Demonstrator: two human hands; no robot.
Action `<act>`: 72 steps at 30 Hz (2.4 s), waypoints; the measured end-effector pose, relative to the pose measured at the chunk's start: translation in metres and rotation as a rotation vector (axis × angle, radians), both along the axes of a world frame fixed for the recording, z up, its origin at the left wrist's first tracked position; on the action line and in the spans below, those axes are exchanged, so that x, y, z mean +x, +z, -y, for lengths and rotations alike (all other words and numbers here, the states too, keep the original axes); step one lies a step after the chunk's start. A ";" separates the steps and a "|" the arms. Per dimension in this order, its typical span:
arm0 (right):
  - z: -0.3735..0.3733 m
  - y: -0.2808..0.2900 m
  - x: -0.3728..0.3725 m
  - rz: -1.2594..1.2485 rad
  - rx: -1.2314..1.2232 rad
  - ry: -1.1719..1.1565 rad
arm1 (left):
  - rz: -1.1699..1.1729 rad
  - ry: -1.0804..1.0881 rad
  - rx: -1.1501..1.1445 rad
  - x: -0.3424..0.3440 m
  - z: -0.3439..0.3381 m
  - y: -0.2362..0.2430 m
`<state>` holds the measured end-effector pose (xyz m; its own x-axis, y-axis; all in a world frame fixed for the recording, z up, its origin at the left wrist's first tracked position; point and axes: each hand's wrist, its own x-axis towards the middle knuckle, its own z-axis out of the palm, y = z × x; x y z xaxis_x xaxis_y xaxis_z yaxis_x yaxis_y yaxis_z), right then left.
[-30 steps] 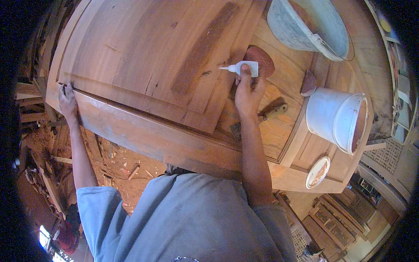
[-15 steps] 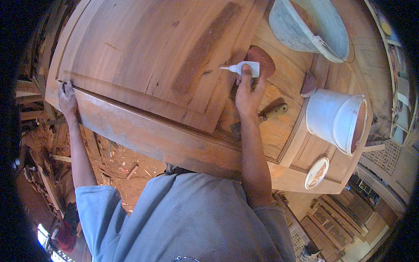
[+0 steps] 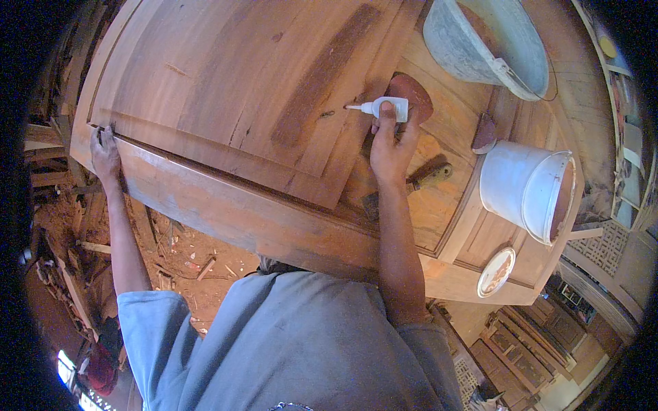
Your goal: The person applies adhesive from a bottle into holes in a wooden door, scrapes the surface with a putty knife, and rubs the wood using a small block and their hands.
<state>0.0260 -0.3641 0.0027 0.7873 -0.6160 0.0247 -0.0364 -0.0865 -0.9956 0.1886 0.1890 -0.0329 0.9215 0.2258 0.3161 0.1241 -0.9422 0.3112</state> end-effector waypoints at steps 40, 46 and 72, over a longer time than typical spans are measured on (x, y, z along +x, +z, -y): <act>-0.003 0.005 0.002 -0.004 -0.017 -0.017 | -0.011 0.005 0.013 0.002 -0.003 -0.001; -0.003 0.004 0.001 -0.028 -0.009 -0.026 | -0.006 -0.005 0.012 0.002 0.000 -0.001; 0.000 0.001 -0.001 0.008 -0.054 -0.017 | -0.008 0.014 -0.018 0.001 0.002 0.002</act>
